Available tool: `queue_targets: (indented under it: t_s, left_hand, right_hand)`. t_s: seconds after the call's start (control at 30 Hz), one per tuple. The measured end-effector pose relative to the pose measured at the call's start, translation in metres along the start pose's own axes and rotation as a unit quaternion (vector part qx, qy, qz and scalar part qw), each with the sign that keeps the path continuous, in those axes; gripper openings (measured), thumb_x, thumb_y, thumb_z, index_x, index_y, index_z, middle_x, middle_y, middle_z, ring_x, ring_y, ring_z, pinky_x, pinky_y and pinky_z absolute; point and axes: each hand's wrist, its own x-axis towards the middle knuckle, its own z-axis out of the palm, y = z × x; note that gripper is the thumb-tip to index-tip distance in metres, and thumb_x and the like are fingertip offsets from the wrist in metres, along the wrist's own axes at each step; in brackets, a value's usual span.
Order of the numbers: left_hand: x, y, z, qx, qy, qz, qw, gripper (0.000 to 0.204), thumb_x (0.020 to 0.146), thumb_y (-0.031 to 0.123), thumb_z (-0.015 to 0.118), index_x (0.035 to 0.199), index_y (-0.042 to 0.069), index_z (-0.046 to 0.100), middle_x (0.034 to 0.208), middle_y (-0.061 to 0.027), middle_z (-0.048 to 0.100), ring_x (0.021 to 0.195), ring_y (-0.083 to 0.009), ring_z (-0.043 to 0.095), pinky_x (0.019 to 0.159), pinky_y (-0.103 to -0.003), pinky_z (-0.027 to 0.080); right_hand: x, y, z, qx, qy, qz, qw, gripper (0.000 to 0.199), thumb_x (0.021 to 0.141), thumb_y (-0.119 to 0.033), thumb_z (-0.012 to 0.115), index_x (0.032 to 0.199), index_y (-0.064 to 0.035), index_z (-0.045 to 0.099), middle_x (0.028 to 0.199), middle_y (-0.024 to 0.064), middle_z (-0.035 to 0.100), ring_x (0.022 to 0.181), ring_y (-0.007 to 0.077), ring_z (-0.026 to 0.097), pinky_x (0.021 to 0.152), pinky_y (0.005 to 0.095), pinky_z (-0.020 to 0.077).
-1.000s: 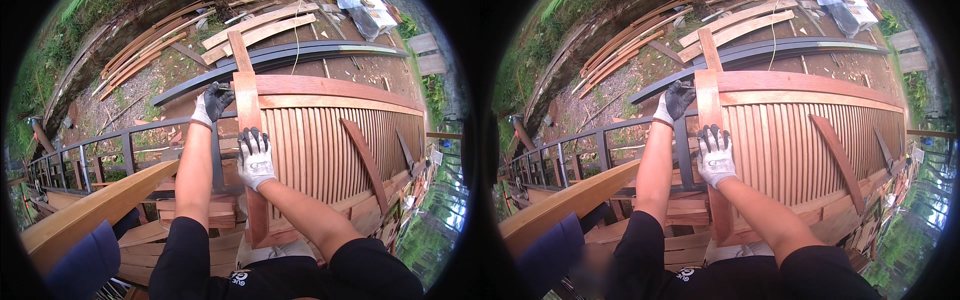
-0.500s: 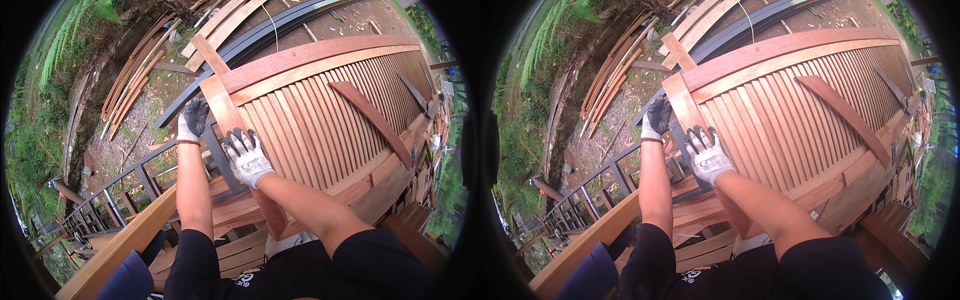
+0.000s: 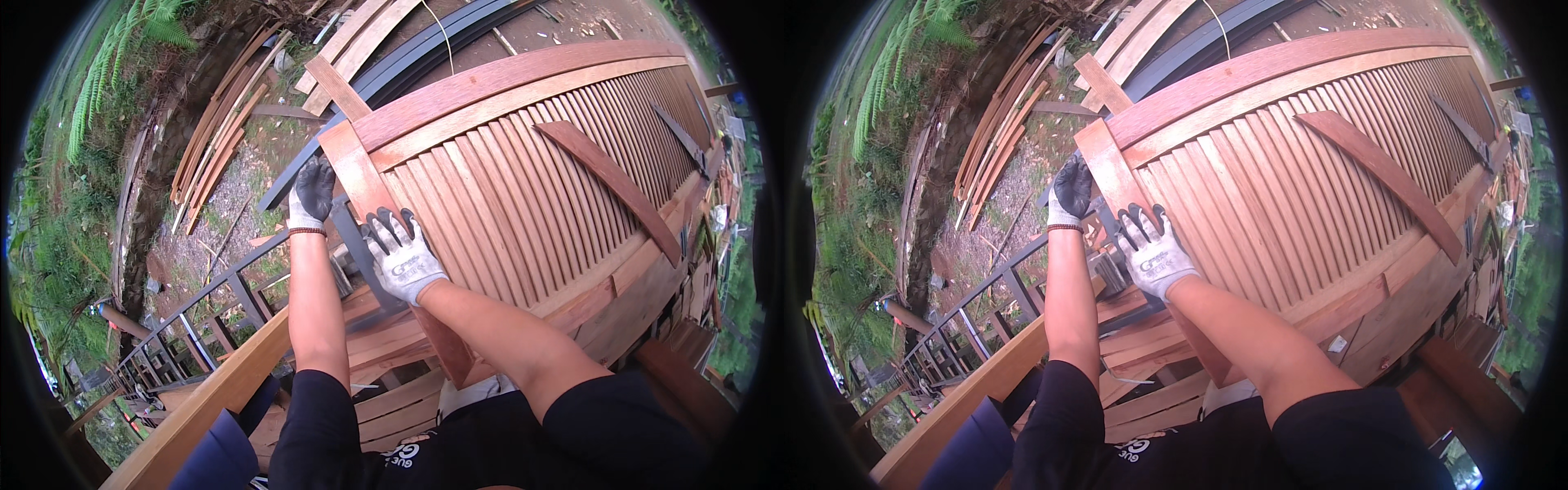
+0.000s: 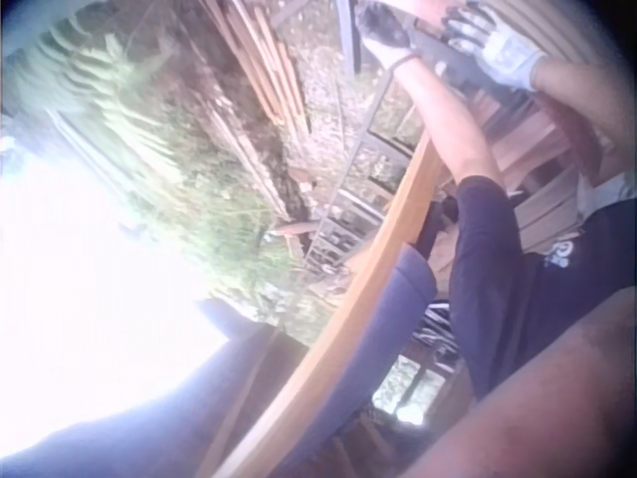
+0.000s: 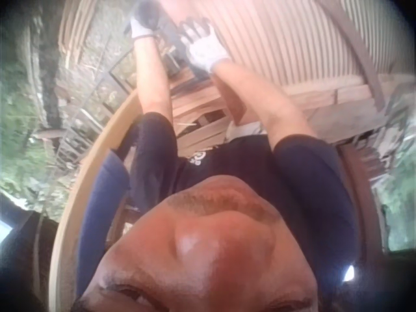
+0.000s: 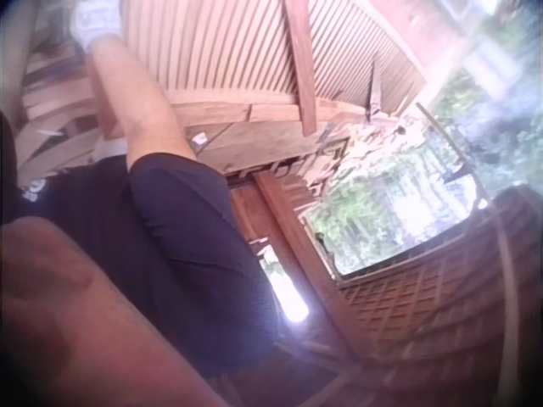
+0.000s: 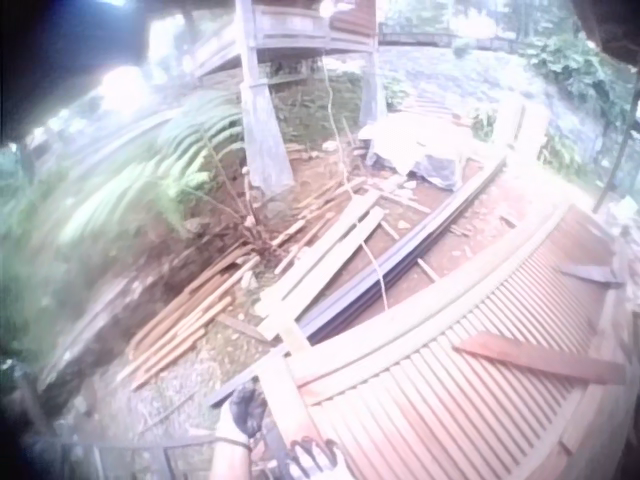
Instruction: The person assembles a wooden slatted panel by positioning and aligning wooden pieces on a workbench. They use a pencil and ruler to mark measurements, then use an angle grinder to cut and shape the wood. The person repeatedly positions and adjusts the pieces to fit the frame.
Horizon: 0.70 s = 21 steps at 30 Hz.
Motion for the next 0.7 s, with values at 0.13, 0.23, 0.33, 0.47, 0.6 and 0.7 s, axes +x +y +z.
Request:
queue_targets:
  t_s: [0.13,0.23,0.33,0.47,0.6,0.7]
  left_hand:
    - [0.005,-0.002,0.0,-0.009,0.07,0.011,0.997,0.013,0.098,0.004,0.062,0.111,0.002,0.064,0.1,-0.0086,0.073,0.095,-0.0254,0.073,0.088,-0.036,0.063]
    - [0.008,0.002,-0.001,-0.04,0.08,0.023,0.996,0.013,0.098,0.003,0.059,0.11,0.0,0.063,0.098,-0.0117,0.073,0.093,-0.0267,0.074,0.085,-0.037,0.065]
    - [0.009,0.001,0.001,-0.044,0.074,0.034,0.996,0.013,0.099,0.004,0.059,0.111,-0.001,0.064,0.099,-0.0132,0.073,0.09,-0.0263,0.074,0.084,-0.037,0.066]
    - [0.013,0.002,-0.003,-0.074,0.039,0.037,0.996,0.013,0.101,0.008,0.061,0.111,0.002,0.064,0.1,-0.0134,0.073,0.091,-0.025,0.074,0.082,-0.036,0.065]
    - [0.015,0.007,-0.019,-0.111,0.012,0.04,0.993,0.012,0.1,0.01,0.063,0.109,0.003,0.067,0.102,-0.0119,0.074,0.095,-0.0248,0.074,0.086,-0.036,0.064]
    - [0.019,0.002,-0.021,-0.118,0.025,0.061,0.991,0.018,0.1,0.01,0.062,0.116,0.001,0.063,0.102,-0.0132,0.073,0.094,-0.0255,0.073,0.085,-0.036,0.064]
  right_hand:
    - [0.001,0.001,-0.005,-0.006,-0.008,0.002,1.0,0.057,0.099,-0.03,0.045,0.151,-0.007,0.045,0.167,0.017,0.026,0.156,0.0383,0.018,0.123,0.0648,0.0092]
    - [0.005,-0.002,-0.01,-0.031,-0.043,0.004,0.999,0.057,0.103,-0.033,0.04,0.153,-0.0069,0.042,0.168,0.0167,0.024,0.156,0.0379,0.018,0.124,0.0636,0.0064]
    - [0.002,-0.001,-0.006,-0.035,-0.032,0.014,0.999,0.06,0.102,-0.035,0.043,0.155,-0.0077,0.039,0.167,0.0163,0.025,0.156,0.0371,0.016,0.124,0.0632,0.0064]
    - [0.003,0.002,0.003,-0.02,0.044,-0.006,0.999,0.066,0.092,-0.025,0.058,0.152,-0.0025,0.041,0.163,0.0199,0.029,0.153,0.0394,0.021,0.124,0.0623,0.0128]
    - [0.005,-0.002,0.006,-0.027,0.06,-0.023,0.998,0.064,0.092,-0.022,0.058,0.151,-0.0024,0.041,0.162,0.02,0.03,0.153,0.0416,0.021,0.123,0.0618,0.0135]
    - [0.004,0.001,0.012,-0.02,0.069,-0.028,0.997,0.064,0.094,-0.025,0.056,0.152,-0.004,0.041,0.162,0.02,0.03,0.152,0.0417,0.022,0.124,0.0616,0.0121]
